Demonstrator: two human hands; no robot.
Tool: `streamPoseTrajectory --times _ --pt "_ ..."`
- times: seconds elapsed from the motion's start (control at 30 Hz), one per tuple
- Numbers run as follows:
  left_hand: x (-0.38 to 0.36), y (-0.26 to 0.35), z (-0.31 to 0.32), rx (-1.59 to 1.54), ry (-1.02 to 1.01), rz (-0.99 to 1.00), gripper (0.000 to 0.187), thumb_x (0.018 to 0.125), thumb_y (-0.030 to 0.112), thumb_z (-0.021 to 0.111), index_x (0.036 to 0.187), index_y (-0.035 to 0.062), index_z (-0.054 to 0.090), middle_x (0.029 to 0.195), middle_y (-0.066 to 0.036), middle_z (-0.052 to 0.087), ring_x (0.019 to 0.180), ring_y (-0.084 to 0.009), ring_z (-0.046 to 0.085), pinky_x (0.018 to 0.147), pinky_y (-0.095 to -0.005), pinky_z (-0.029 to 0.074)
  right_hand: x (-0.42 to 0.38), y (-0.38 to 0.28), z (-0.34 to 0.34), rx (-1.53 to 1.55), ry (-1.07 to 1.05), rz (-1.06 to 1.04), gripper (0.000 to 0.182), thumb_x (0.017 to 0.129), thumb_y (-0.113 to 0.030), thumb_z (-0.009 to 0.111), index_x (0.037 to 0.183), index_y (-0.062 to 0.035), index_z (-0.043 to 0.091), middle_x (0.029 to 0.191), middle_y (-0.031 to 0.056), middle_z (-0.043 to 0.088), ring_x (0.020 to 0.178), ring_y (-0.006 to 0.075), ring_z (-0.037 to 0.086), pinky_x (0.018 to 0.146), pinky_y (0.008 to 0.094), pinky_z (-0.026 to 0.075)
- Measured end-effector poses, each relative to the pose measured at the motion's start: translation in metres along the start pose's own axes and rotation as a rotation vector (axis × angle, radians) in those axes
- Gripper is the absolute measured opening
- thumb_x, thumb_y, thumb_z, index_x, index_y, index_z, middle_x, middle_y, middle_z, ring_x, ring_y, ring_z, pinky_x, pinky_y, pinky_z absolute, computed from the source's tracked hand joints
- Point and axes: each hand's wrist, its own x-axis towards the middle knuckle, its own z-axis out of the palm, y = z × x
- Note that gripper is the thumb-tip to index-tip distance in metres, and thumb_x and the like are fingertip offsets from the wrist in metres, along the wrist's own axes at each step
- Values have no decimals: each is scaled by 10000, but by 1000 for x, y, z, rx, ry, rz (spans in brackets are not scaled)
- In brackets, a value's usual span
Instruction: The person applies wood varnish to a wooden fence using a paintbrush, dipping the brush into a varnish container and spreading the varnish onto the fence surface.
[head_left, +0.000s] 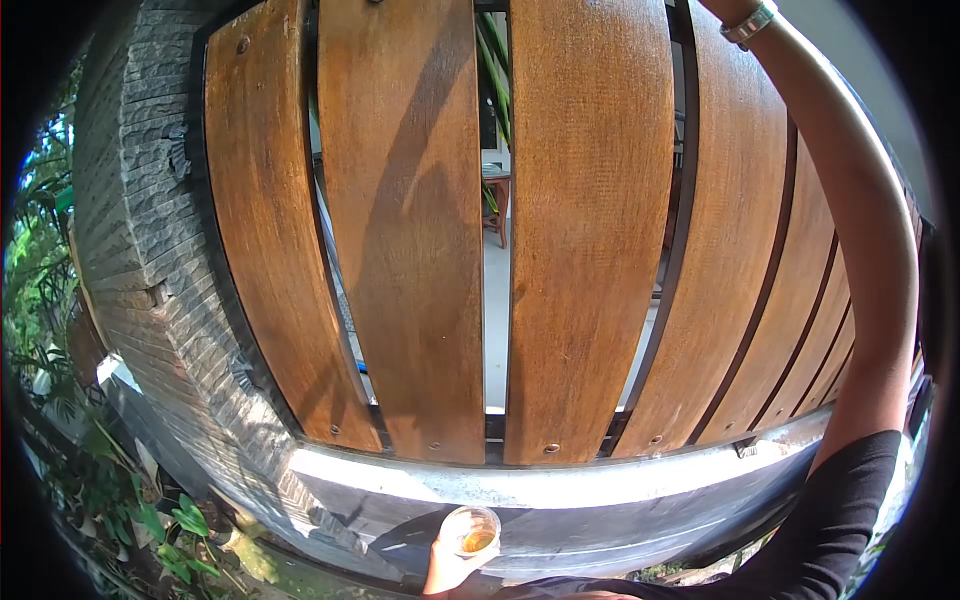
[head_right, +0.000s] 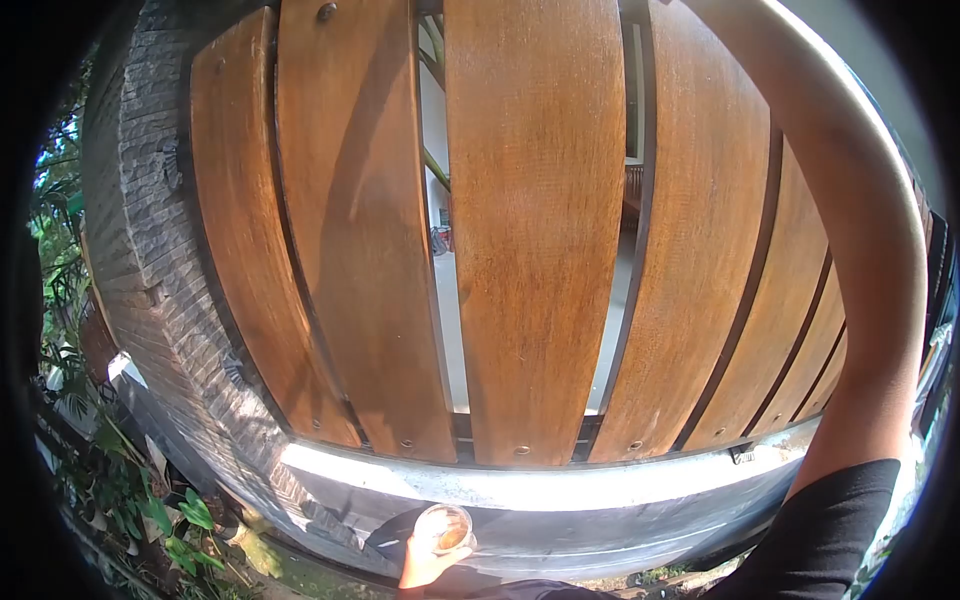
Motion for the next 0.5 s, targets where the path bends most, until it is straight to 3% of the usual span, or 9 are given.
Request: streamPoseTrajectory --times 0.1,0.17,0.23,0.33,0.43,0.5 --pt "0 0 -3 23 4 -52 487 699 93 927 1136 10 728 1116 -114 751 1077 -203 700 997 -368 539 -20 7 -9 -254 71 29 229 1046 -190 620 1000 24 684 840 26 702 760 102 631 733 283 532" --pt "4 7 -5 89 -4 -12 483 697 89 928 1131 8 731 1117 -112 751 1077 -203 700 993 -367 542 -26 20 -27 -145 166 -66 197 1045 -166 618 989 13 680 836 23 689 770 95 615 739 276 524" --pt "3 7 -11 163 -11 20 479 695 85 928 1126 7 734 1118 -111 751 1077 -203 700 989 -366 544 -33 40 -52 -93 183 -7 164 1036 -133 626 1075 19 675 907 45 696 881 103 642 806 290 544" --pt "4 -1 -13 137 -23 3 461 698 75 923 1114 9 737 1118 -109 751 1075 -202 699 986 -360 544 -58 24 -55 109 47 -140 163 1031 -118 627 1103 21 673 941 50 705 935 121 668 870 304 564" --pt "9 0 -14 141 -49 20 452 694 75 925 1101 10 739 1115 -109 751 1097 -206 690 991 -362 539 -97 -8 -55 -177 -345 -384 118 951 -94 695 1028 -5 681 1035 111 682 907 197 664 777 321 567" --pt "14 6 -11 80 -71 -13 435 694 71 923 1084 11 741 1108 -105 751 1120 -210 678 1001 -365 530 -116 -61 -49 -52 -512 -318 73 900 -86 747 915 -49 687 943 75 689 805 221 664 713 323 568"
